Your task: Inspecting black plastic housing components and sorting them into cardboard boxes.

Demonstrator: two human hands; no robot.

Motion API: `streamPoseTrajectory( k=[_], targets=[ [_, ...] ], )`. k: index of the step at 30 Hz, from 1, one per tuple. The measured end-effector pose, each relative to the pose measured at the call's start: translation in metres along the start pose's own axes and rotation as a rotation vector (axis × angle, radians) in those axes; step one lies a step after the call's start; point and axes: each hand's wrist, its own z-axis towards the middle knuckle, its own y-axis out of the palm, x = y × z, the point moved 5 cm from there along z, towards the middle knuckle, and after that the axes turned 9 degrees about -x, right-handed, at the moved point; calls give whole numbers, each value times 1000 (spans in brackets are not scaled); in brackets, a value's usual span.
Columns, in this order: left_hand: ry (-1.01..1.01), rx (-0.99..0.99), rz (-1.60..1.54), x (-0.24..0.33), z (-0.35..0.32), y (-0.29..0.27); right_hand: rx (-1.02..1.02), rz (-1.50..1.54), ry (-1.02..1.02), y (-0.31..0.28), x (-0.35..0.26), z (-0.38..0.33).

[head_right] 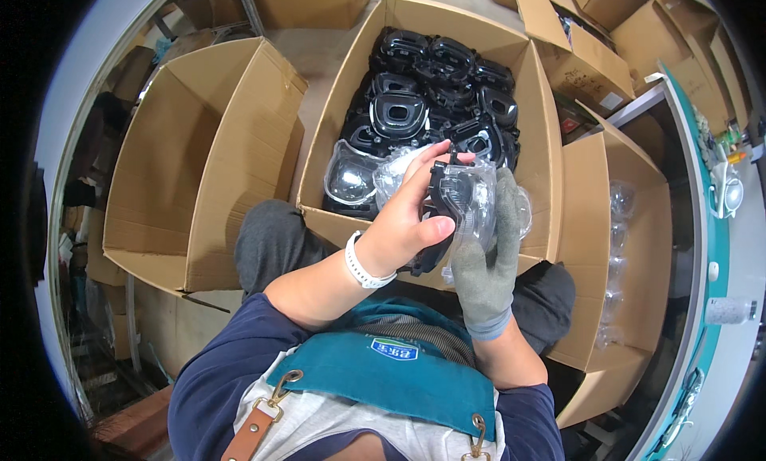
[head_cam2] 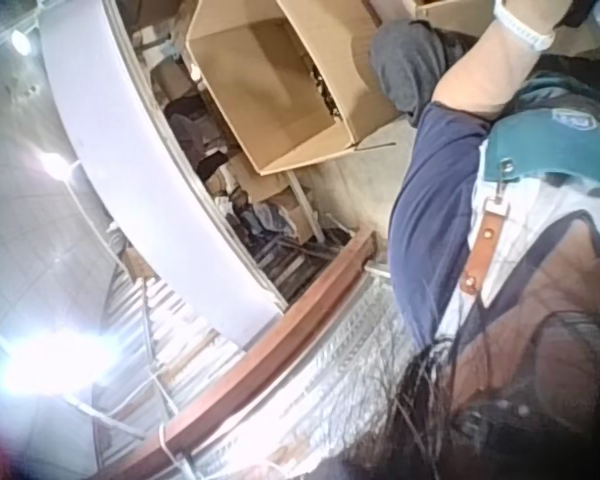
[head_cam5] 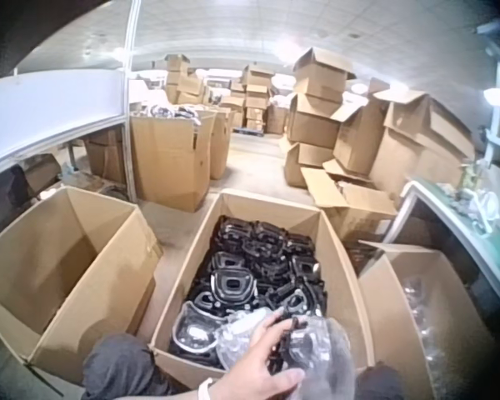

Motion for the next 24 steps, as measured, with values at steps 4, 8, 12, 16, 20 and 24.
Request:
streamPoseTrajectory(
  k=[4,8,12,16,20,24],
  targets=[
    [-30,40,-113,2,-2,10,-4,-96,13,2,8,-3],
    [-22,87,-249,-10,-3,14,45,-143,-40,13,8,-3],
    [23,157,-262,-9,-3,5,-54,-81,-51,15,6,10],
    [-15,168,-320,-5,-2,1,-52,171,20,14,19,16],
    [-18,92,-612,-4,-3,9,77,281,95,17,30,13],
    [67,60,-416,0,-2,4,-42,540,289,19,38,15]
  ],
)
